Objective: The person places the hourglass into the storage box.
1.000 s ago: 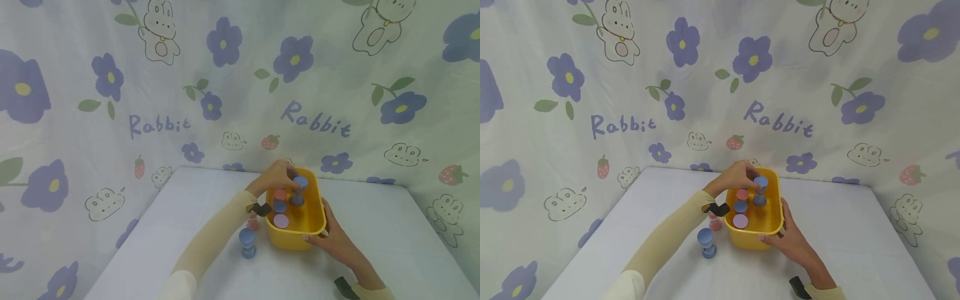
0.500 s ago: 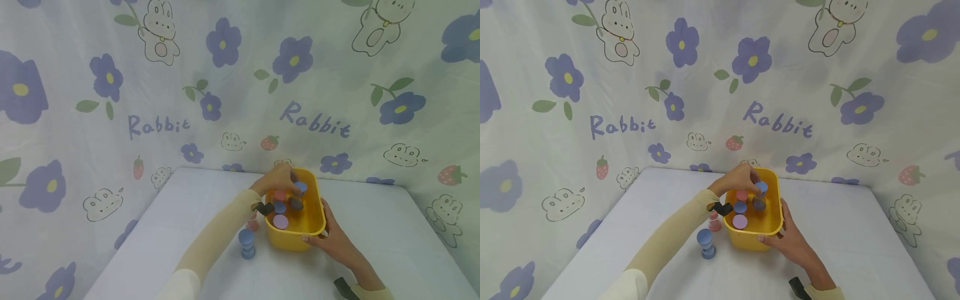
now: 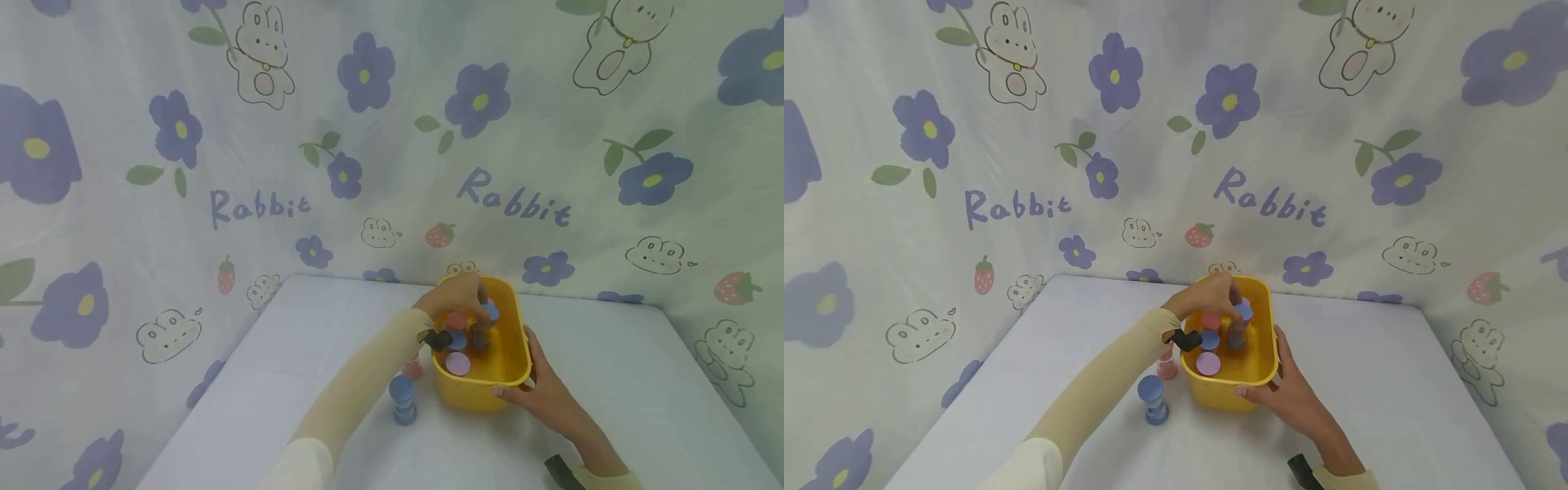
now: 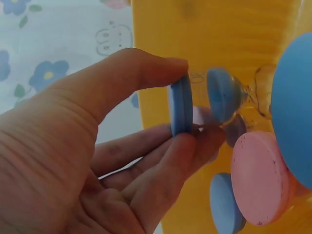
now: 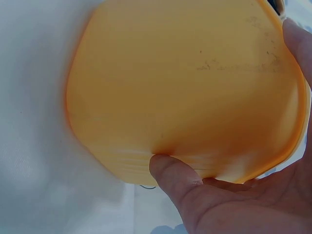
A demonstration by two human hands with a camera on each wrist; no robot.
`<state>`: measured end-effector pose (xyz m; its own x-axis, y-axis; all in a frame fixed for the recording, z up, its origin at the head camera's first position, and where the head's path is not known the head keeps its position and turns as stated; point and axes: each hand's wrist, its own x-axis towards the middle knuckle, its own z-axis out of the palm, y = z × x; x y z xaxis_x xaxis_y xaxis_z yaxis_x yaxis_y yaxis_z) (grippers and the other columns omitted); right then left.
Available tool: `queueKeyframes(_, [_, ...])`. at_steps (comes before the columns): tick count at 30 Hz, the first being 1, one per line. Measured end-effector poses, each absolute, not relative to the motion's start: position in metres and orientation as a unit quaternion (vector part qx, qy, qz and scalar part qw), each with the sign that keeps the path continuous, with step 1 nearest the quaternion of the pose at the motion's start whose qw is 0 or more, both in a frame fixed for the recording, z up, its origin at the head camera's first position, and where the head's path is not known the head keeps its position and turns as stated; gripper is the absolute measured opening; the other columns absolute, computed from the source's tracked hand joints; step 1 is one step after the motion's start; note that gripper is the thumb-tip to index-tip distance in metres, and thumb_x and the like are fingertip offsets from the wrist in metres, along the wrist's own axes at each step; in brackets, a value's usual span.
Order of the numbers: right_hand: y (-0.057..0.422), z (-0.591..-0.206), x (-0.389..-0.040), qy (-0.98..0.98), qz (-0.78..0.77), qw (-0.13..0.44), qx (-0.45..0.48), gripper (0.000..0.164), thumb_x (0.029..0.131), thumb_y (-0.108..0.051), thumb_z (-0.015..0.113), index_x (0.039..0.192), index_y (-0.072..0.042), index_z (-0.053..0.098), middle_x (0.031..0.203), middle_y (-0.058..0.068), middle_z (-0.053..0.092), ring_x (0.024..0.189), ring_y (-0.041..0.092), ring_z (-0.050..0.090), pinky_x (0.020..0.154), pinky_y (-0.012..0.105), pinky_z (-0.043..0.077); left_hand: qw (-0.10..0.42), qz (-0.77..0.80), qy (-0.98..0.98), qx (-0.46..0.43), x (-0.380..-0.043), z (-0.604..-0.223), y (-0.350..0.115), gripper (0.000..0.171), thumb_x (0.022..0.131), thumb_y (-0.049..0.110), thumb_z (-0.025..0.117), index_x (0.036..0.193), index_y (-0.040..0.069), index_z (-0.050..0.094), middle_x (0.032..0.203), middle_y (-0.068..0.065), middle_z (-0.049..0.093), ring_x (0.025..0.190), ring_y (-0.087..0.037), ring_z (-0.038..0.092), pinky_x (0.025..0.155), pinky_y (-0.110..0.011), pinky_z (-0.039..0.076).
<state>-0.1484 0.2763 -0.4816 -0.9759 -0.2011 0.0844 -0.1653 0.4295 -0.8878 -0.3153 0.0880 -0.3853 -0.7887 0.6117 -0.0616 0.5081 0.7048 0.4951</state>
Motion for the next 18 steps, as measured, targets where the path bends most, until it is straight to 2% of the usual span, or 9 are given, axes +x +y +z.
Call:
queueKeyframes(3, [0.2766,-0.4811,-0.148,0.843,-0.527,0.015,-0.113,0.116,0.091,-0.033,0.079,0.166,-0.029,-0.01,0.174,0.019,0.01,0.15,0.05,0.035,0.11,0.061,0.048,0.11,0.209,0.922,0.307,-0.3164,-0.3852,0.0907,0.025,0.072,0.033,0.092,0.074,0.017,0.072,0.071,0.002,0.068,0.062,-0.013,0.052,0.052,-0.024,0.041])
queueKeyframes(10, [0.2765,-0.4808,-0.1479,0.842,-0.527,0.016,-0.111,0.116,0.091,-0.033,0.079,0.166,-0.03,-0.01,0.174,0.018,0.009,0.151,0.05,0.033,0.111,0.063,0.047,0.105,0.165,0.928,0.318,-0.3204,-0.3906,0.0951,0.03,0.069,0.036,0.094,0.072,0.019,0.069,0.068,0.006,0.064,0.059,-0.011,0.052,0.051,-0.022,0.042])
queueKeyframes(13, [0.2763,-0.481,-0.148,0.841,-0.529,0.017,-0.113,0.116,0.091,-0.033,0.079,0.165,-0.031,-0.01,0.174,0.018,0.008,0.152,0.051,0.031,0.111,0.064,0.046,0.112,0.153,0.927,0.323,-0.3217,-0.3931,0.0964,0.033,0.071,0.037,0.093,0.068,0.017,0.067,0.06,0.005,0.062,0.052,-0.012,0.047,0.046,-0.024,0.037])
queueKeyframes(18, [0.2763,-0.4808,-0.1485,0.836,-0.535,0.015,-0.12,0.115,0.091,-0.031,0.079,0.166,-0.03,-0.009,0.175,0.018,0.007,0.152,0.051,0.03,0.111,0.065,0.046,0.103,0.146,0.924,0.337,-0.3203,-0.3942,0.0976,0.031,0.071,0.036,0.093,0.067,0.019,0.068,0.061,0.007,0.064,0.052,-0.01,0.051,0.047,-0.022,0.041])
